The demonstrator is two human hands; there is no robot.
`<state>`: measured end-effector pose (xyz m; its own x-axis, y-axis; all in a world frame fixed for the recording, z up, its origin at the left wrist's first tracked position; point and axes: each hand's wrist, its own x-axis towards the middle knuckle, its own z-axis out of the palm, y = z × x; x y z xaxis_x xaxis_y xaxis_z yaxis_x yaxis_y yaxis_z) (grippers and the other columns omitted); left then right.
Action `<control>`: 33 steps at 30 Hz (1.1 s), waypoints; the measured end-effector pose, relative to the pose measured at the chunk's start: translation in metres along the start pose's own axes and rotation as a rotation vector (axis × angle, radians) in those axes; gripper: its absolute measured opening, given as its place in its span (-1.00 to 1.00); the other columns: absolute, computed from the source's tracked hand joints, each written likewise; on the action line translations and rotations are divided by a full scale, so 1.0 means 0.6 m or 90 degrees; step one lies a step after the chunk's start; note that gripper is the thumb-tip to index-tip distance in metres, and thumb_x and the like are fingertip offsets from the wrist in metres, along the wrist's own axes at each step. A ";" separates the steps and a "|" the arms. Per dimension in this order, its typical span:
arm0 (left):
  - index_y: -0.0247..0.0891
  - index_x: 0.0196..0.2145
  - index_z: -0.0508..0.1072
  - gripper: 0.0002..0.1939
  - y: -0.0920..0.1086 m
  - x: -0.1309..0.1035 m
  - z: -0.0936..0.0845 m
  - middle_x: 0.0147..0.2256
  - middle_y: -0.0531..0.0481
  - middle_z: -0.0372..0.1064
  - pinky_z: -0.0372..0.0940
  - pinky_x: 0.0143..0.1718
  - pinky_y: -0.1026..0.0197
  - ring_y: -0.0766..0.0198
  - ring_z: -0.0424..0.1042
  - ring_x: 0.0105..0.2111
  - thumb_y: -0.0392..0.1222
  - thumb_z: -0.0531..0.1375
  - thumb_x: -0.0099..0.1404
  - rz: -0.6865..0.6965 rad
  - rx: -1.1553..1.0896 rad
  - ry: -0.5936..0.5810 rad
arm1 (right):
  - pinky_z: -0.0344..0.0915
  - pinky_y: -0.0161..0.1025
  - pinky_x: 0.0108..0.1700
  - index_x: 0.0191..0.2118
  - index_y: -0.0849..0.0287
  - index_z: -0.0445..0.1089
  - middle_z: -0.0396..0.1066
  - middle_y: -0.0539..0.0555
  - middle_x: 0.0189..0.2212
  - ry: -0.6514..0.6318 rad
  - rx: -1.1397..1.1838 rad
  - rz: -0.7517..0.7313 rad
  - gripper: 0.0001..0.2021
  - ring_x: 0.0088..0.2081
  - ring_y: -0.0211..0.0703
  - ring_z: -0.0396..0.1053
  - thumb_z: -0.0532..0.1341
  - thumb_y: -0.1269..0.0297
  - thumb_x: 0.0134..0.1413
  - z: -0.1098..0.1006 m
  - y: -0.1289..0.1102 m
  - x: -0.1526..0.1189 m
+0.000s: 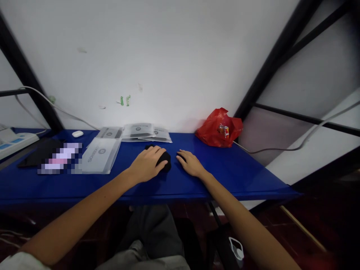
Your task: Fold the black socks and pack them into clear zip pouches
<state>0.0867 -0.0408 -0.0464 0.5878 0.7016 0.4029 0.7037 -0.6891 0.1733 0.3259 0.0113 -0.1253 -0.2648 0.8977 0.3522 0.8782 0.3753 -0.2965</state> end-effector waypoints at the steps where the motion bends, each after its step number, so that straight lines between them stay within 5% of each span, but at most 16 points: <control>1: -0.24 0.01 0.29 -0.67 -0.007 -0.005 0.001 -0.02 -0.13 0.30 0.20 0.00 0.05 0.11 0.29 -0.03 -0.11 -0.02 0.36 -0.005 -0.007 0.011 | 0.13 0.08 0.17 0.06 0.25 0.34 0.28 0.27 0.10 0.003 0.005 -0.001 -0.55 0.16 0.05 0.19 -0.05 0.08 0.24 0.000 0.001 0.000; 8: -0.23 0.02 0.31 -0.65 -0.079 -0.040 -0.002 0.00 -0.12 0.30 0.17 0.06 0.05 0.12 0.27 0.01 -0.14 -0.07 0.36 -0.138 0.003 0.030 | 0.13 0.04 0.18 0.10 0.14 0.30 0.28 0.18 0.11 0.076 0.083 -0.038 -0.59 0.16 -0.01 0.19 -0.04 0.13 0.24 -0.027 -0.047 0.011; 12: -0.35 0.09 0.27 -0.58 -0.119 -0.055 0.021 0.07 -0.23 0.24 0.12 0.11 0.04 0.05 0.19 0.10 -0.15 -0.10 0.36 -0.218 0.036 -0.008 | 0.07 0.04 0.22 0.12 0.07 0.28 0.19 0.10 0.18 0.033 0.112 -0.156 -0.60 0.20 -0.06 0.13 -0.06 0.17 0.25 -0.038 -0.120 0.025; 16: -0.45 0.15 0.20 -0.50 -0.143 -0.071 0.054 0.18 -0.31 0.10 0.02 0.17 0.00 -0.02 0.05 0.20 -0.12 -0.11 0.36 -0.263 0.055 -0.075 | 0.02 0.05 0.24 0.19 0.14 0.20 0.08 0.18 0.24 -0.073 0.087 -0.242 -0.57 0.25 -0.03 0.03 -0.04 0.18 0.25 -0.011 -0.163 0.027; 21: -0.37 0.16 0.21 -0.50 -0.147 -0.084 0.071 0.21 -0.25 0.08 -0.03 0.20 -0.01 0.00 0.03 0.22 -0.09 -0.13 0.36 -0.272 0.073 -0.079 | -0.01 0.10 0.24 0.24 0.17 0.10 0.04 0.22 0.25 -0.108 0.049 -0.205 -0.53 0.26 0.04 0.01 -0.04 0.17 0.25 0.021 -0.162 0.020; 33: -0.37 -0.02 0.36 -0.66 -0.142 -0.087 0.072 0.02 -0.21 0.30 0.17 0.08 0.05 0.08 0.24 0.05 -0.22 -0.03 0.32 -0.229 0.078 0.058 | 0.09 0.09 0.19 0.15 0.19 0.24 0.19 0.23 0.17 -0.081 0.056 -0.229 -0.54 0.20 0.04 0.14 0.01 0.09 0.21 0.003 -0.157 0.050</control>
<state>0.0135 -0.0111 -0.1210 0.2606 0.8718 0.4149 0.9039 -0.3713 0.2124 0.2343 0.0035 -0.0886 -0.6021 0.7240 0.3366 0.6840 0.6852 -0.2504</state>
